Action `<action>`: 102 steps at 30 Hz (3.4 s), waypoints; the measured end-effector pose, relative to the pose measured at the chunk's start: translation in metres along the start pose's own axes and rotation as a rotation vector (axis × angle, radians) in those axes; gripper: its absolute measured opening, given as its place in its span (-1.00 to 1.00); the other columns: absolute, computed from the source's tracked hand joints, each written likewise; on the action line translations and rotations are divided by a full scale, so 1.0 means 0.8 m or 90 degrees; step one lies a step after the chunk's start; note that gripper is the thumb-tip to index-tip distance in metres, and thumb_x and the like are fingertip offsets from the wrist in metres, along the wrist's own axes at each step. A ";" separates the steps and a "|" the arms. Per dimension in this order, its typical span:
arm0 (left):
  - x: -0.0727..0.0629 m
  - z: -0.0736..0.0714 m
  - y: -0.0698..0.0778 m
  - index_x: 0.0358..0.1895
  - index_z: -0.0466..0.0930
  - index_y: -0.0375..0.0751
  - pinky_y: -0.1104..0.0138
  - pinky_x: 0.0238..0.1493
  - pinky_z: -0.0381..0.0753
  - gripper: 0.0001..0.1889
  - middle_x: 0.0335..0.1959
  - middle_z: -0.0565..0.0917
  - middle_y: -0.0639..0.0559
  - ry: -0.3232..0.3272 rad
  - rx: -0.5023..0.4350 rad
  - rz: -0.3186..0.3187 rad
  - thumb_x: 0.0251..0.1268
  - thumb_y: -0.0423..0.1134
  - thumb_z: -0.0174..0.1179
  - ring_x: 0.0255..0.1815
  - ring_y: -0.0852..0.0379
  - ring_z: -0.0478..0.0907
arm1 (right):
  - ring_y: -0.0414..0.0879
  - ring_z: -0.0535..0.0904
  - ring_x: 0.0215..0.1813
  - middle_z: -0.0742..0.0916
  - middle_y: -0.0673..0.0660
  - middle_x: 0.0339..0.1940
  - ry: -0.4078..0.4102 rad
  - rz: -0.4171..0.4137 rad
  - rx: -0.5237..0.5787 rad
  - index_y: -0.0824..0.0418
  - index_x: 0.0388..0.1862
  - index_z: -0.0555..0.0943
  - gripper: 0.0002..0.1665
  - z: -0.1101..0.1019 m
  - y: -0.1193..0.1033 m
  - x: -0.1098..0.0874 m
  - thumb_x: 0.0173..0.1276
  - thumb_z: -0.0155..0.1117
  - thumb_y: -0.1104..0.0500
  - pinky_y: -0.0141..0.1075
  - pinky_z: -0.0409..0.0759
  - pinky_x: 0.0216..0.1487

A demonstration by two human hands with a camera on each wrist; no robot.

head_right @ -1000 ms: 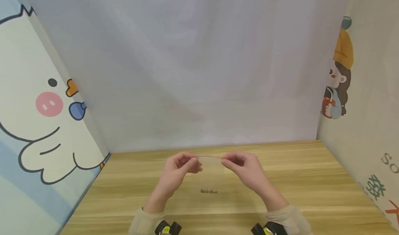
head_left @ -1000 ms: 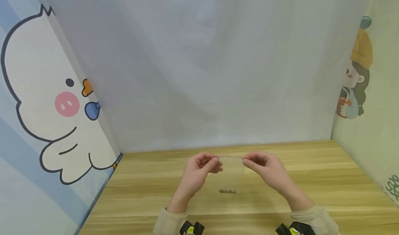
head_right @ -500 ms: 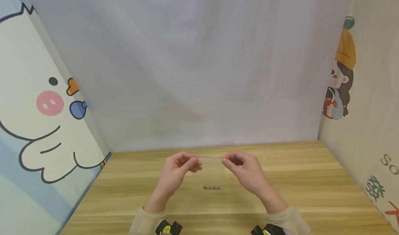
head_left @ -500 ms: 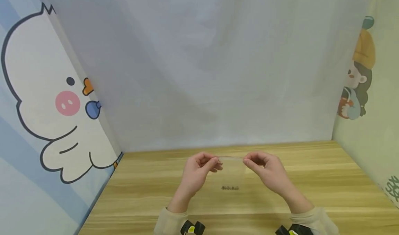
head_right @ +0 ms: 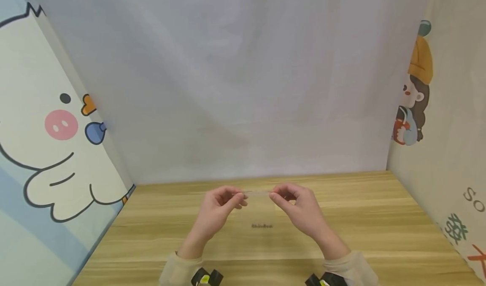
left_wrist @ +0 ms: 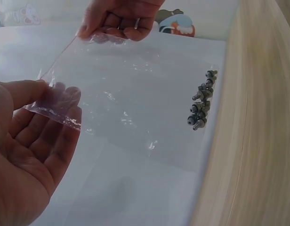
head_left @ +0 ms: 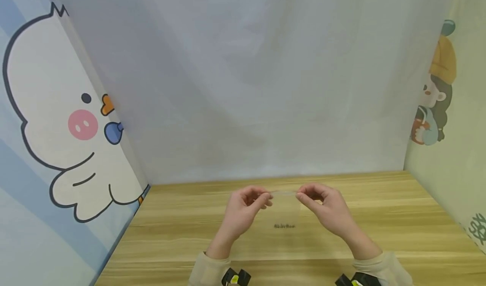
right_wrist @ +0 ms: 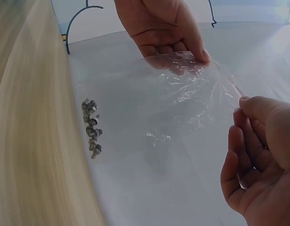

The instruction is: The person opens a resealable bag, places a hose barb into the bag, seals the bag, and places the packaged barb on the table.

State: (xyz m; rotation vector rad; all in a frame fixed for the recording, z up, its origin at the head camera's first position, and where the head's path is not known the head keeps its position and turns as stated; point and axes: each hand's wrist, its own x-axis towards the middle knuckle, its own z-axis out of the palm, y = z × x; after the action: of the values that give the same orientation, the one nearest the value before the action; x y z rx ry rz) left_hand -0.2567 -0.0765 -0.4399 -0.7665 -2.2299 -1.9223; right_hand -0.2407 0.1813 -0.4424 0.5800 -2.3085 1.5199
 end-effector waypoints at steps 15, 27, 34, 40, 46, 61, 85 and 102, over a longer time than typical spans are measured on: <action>-0.001 0.003 0.002 -0.03 0.77 -0.29 0.38 -0.27 0.61 -0.82 -0.21 0.80 -0.16 -0.016 0.009 0.019 0.57 -0.23 0.31 -0.16 -0.15 0.75 | -0.16 0.69 -0.19 0.81 -0.10 -0.20 0.012 -0.034 0.006 0.03 -0.13 0.81 -0.94 0.008 0.004 -0.002 0.49 0.47 0.19 -0.27 0.66 -0.08; -0.001 0.005 0.001 0.00 0.80 -0.26 0.33 -0.16 0.70 -0.83 -0.10 0.80 -0.19 -0.036 0.021 0.016 0.54 -0.25 0.35 -0.13 0.09 0.77 | -0.17 0.67 -0.23 0.81 -0.15 -0.25 0.025 -0.104 0.005 0.12 -0.18 0.83 -0.96 0.010 0.000 -0.002 0.45 0.50 0.23 -0.32 0.60 -0.07; -0.002 0.007 0.004 -0.04 0.80 -0.27 0.30 -0.14 0.71 -0.84 -0.14 0.80 -0.23 -0.028 0.025 0.032 0.54 -0.25 0.34 -0.16 0.02 0.77 | -0.17 0.67 -0.21 0.81 -0.10 -0.24 0.020 -0.103 0.007 0.10 -0.16 0.83 -0.96 0.012 -0.002 -0.003 0.46 0.49 0.23 -0.30 0.62 -0.08; -0.002 0.009 0.004 -0.09 0.78 -0.33 0.31 -0.16 0.71 -0.86 -0.17 0.79 -0.25 -0.023 0.033 0.065 0.54 -0.30 0.34 -0.20 0.01 0.76 | -0.17 0.67 -0.16 0.80 -0.17 -0.20 0.001 -0.086 0.005 0.02 -0.14 0.81 -0.90 0.015 -0.002 -0.004 0.46 0.50 0.23 -0.25 0.63 -0.07; -0.002 0.010 0.004 -0.09 0.79 -0.27 0.26 -0.17 0.75 -0.89 -0.18 0.80 -0.16 -0.040 0.043 0.088 0.54 -0.30 0.33 -0.21 0.09 0.75 | -0.18 0.66 -0.17 0.81 -0.17 -0.22 0.005 -0.099 -0.005 0.05 -0.18 0.82 -0.94 0.018 -0.002 -0.005 0.45 0.51 0.22 -0.21 0.63 -0.08; -0.003 0.016 0.001 -0.14 0.81 -0.27 0.13 -0.06 0.75 -0.87 -0.11 0.81 -0.04 -0.050 0.054 0.088 0.51 -0.26 0.37 -0.04 0.12 0.73 | -0.17 0.68 -0.17 0.81 -0.16 -0.22 -0.002 -0.136 0.009 -0.03 -0.20 0.80 -0.82 0.023 -0.007 -0.008 0.43 0.51 0.29 -0.19 0.60 -0.08; -0.002 0.018 0.007 -0.15 0.83 -0.11 0.18 -0.14 0.75 -0.92 -0.10 0.81 0.01 -0.095 0.076 0.086 0.51 -0.21 0.39 -0.11 0.15 0.70 | -0.18 0.66 -0.19 0.79 -0.19 -0.26 -0.002 -0.156 0.002 -0.09 -0.25 0.77 -0.73 0.027 -0.009 -0.010 0.40 0.50 0.34 -0.20 0.55 -0.11; -0.004 -0.006 0.007 -0.17 0.87 -0.16 0.23 -0.13 0.71 -0.93 -0.14 0.83 0.07 -0.040 0.072 0.087 0.43 -0.27 0.44 -0.11 0.11 0.72 | -0.15 0.70 -0.25 0.83 -0.11 -0.29 -0.024 -0.134 0.040 0.08 -0.19 0.87 -0.83 0.014 -0.008 -0.010 0.36 0.52 0.35 -0.25 0.66 -0.16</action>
State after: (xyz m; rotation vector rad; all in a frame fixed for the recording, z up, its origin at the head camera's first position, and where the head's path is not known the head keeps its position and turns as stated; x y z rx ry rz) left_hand -0.2527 -0.0815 -0.4349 -0.9474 -2.2355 -1.7189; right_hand -0.2306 0.1701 -0.4454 0.8461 -2.1544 1.4968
